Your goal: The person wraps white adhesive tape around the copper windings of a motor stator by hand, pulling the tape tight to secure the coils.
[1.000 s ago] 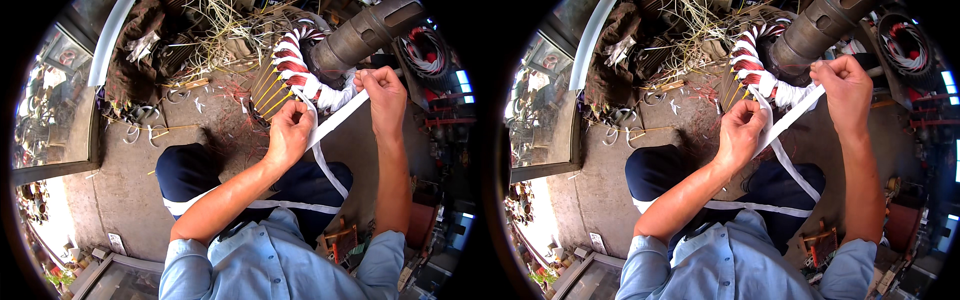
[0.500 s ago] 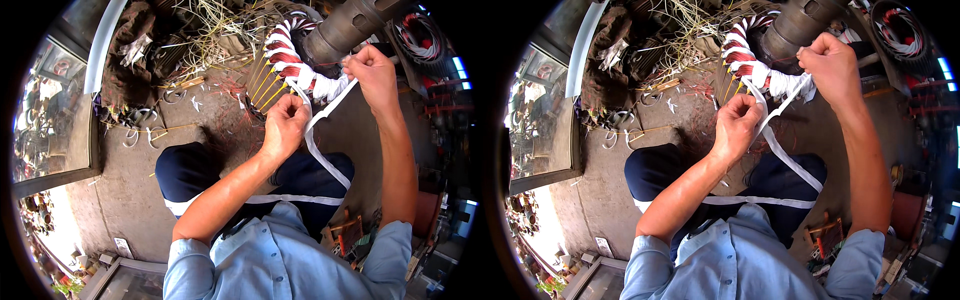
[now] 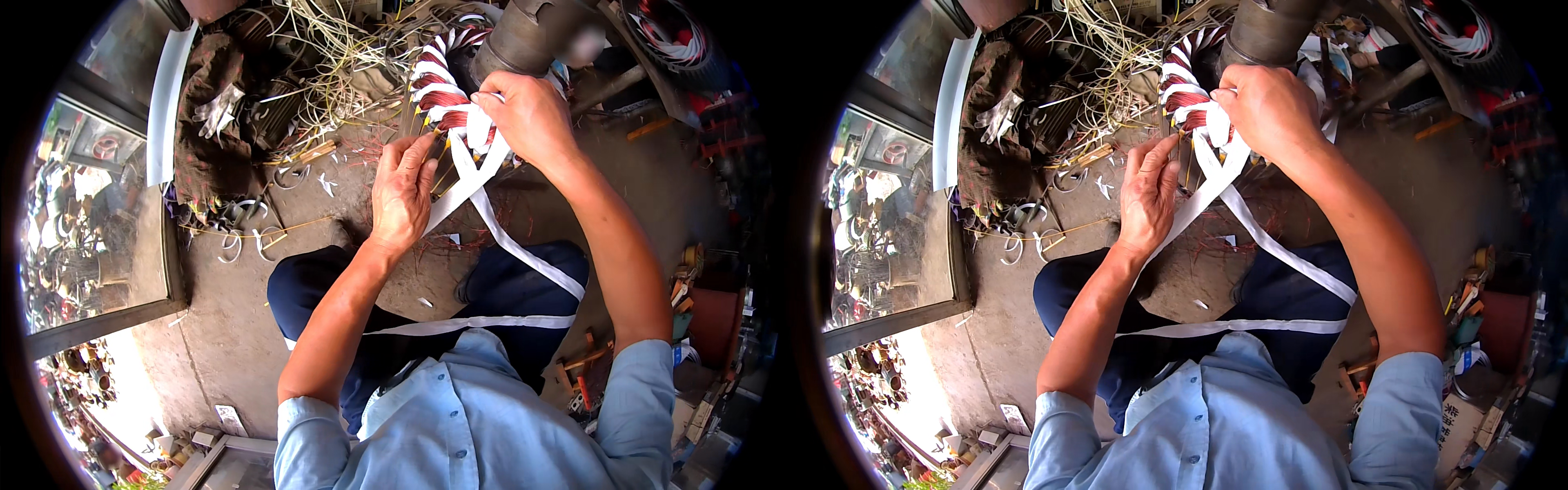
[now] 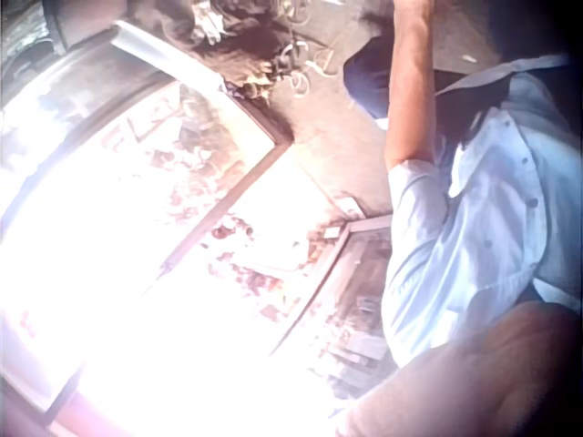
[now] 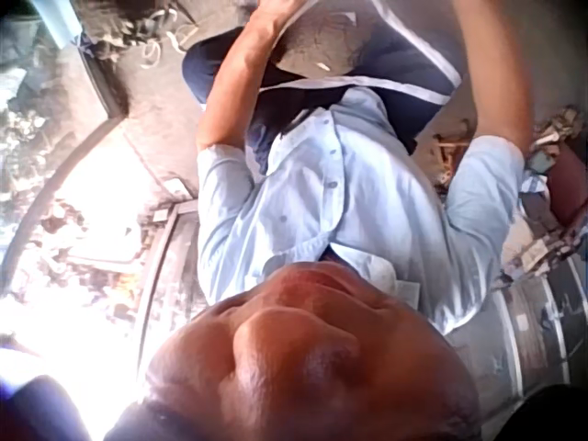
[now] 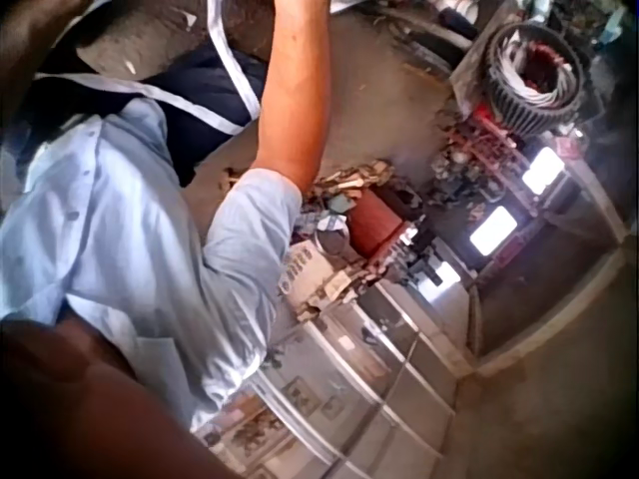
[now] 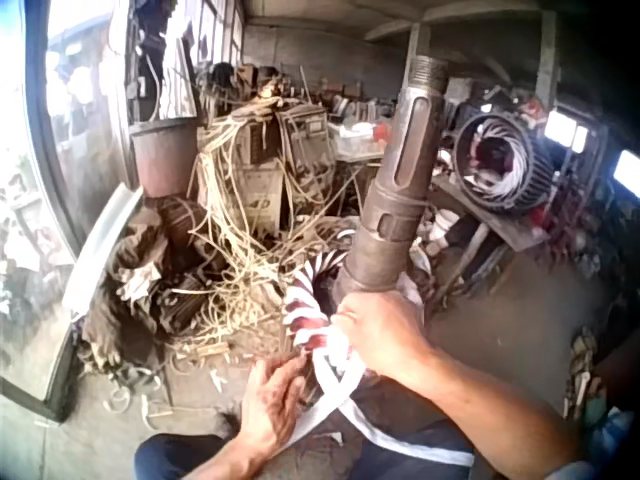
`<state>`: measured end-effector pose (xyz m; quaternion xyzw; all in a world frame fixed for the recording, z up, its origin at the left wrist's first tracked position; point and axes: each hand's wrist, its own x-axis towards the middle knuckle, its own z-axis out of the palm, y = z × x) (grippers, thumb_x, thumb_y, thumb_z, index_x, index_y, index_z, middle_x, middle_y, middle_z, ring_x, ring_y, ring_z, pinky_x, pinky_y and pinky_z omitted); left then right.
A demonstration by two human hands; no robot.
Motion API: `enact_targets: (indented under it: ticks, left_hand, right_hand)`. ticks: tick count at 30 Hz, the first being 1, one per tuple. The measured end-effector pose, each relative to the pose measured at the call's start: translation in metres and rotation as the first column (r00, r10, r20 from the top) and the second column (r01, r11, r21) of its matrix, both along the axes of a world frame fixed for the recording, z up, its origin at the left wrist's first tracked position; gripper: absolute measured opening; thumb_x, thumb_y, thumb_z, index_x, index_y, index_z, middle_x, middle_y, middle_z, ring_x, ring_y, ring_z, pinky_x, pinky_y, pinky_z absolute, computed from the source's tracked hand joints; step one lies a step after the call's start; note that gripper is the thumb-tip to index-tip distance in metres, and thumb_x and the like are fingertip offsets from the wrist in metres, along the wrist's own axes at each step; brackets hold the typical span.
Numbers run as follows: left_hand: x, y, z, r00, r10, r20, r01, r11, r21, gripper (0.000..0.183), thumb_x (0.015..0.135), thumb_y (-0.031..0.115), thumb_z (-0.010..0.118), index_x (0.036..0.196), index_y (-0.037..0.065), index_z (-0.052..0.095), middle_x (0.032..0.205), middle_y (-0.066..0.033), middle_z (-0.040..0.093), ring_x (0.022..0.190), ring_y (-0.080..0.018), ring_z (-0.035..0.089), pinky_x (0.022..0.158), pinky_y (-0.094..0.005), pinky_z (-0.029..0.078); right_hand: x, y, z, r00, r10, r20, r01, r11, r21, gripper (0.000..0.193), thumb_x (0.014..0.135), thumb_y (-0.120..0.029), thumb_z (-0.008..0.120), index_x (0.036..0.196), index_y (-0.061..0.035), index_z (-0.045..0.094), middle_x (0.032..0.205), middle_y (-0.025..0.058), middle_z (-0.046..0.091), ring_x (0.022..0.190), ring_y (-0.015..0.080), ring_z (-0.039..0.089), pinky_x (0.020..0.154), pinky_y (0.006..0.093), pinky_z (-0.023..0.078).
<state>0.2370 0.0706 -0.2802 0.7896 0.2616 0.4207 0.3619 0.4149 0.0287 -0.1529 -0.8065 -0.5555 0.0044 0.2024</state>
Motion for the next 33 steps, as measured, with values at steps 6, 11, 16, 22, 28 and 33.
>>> enact_targets:
  ticks: [6,11,16,22,28,33]
  left_hand:
    - [-0.006,0.024,0.031,0.980,-0.181,0.076,0.161,0.963,0.217,0.015,0.098,0.013,0.055,0.099,0.000,0.063,0.109,-0.0094,0.067,0.101,-0.0224,0.061,0.088,-0.0337,0.048]
    - [-0.024,0.031,0.037,0.947,-0.292,0.133,0.319,0.906,-0.279,0.029,0.102,0.026,0.049,0.089,0.003,0.062,0.082,-0.0054,0.067,0.071,-0.0150,0.056,0.068,-0.0303,0.046]
    - [-0.036,0.020,0.036,0.958,-0.274,0.081,0.285,0.937,-0.203,0.027,0.101,0.024,0.051,0.089,0.002,0.062,0.074,-0.0052,0.062,0.068,-0.0158,0.053,0.066,-0.0309,0.045]
    - [0.005,0.026,0.052,0.980,-0.195,0.042,0.200,0.954,-0.225,0.033,0.102,0.028,0.050,0.090,-0.001,0.062,0.078,-0.0077,0.069,0.075,-0.0155,0.064,0.071,-0.0299,0.050]
    - [-0.018,0.041,0.060,0.975,-0.126,-0.181,0.083,0.971,-0.225,0.031,0.101,0.027,0.051,0.089,-0.001,0.059,0.066,-0.0066,0.060,0.062,-0.0149,0.065,0.058,-0.0294,0.049]
    - [-0.130,0.016,0.055,0.997,-0.055,-0.055,0.022,0.881,-0.473,0.029,0.099,0.019,0.050,0.080,-0.001,0.056,0.059,-0.0057,0.052,0.057,-0.0148,0.059,0.057,-0.0296,0.048]
  right_hand:
    - [-0.003,-0.006,0.000,0.739,0.110,-0.664,0.039,0.978,0.204,0.043,0.083,-0.014,0.072,0.119,0.0052,0.058,0.097,0.0158,0.068,0.083,0.0183,0.066,0.071,0.0309,0.050]
    - [-0.041,-0.043,0.019,0.145,0.302,-0.942,0.147,0.935,0.322,0.044,0.089,-0.011,0.066,0.125,0.0052,0.047,0.103,0.0134,0.065,0.088,0.0203,0.065,0.080,0.0330,0.053]
    - [-0.050,-0.079,0.018,-0.082,0.391,-0.917,0.278,0.892,0.356,0.036,0.092,-0.008,0.060,0.124,0.0031,0.047,0.102,0.0130,0.063,0.087,0.0221,0.065,0.085,0.0371,0.054]
    - [-0.048,-0.086,0.002,-0.071,0.418,-0.906,0.310,0.872,0.379,0.029,0.092,-0.007,0.058,0.120,-0.0003,0.052,0.099,0.0119,0.061,0.087,0.0211,0.064,0.082,0.0360,0.055]
    - [-0.063,-0.092,0.009,-0.119,0.436,-0.892,0.279,0.877,0.391,0.029,0.091,-0.008,0.059,0.119,-0.0011,0.052,0.099,0.0120,0.062,0.088,0.0219,0.064,0.083,0.0358,0.054]
    - [-0.053,-0.098,0.013,-0.179,0.455,-0.872,0.305,0.869,0.391,0.031,0.091,-0.009,0.058,0.121,-0.0013,0.053,0.096,0.0104,0.064,0.087,0.0218,0.064,0.083,0.0376,0.051]
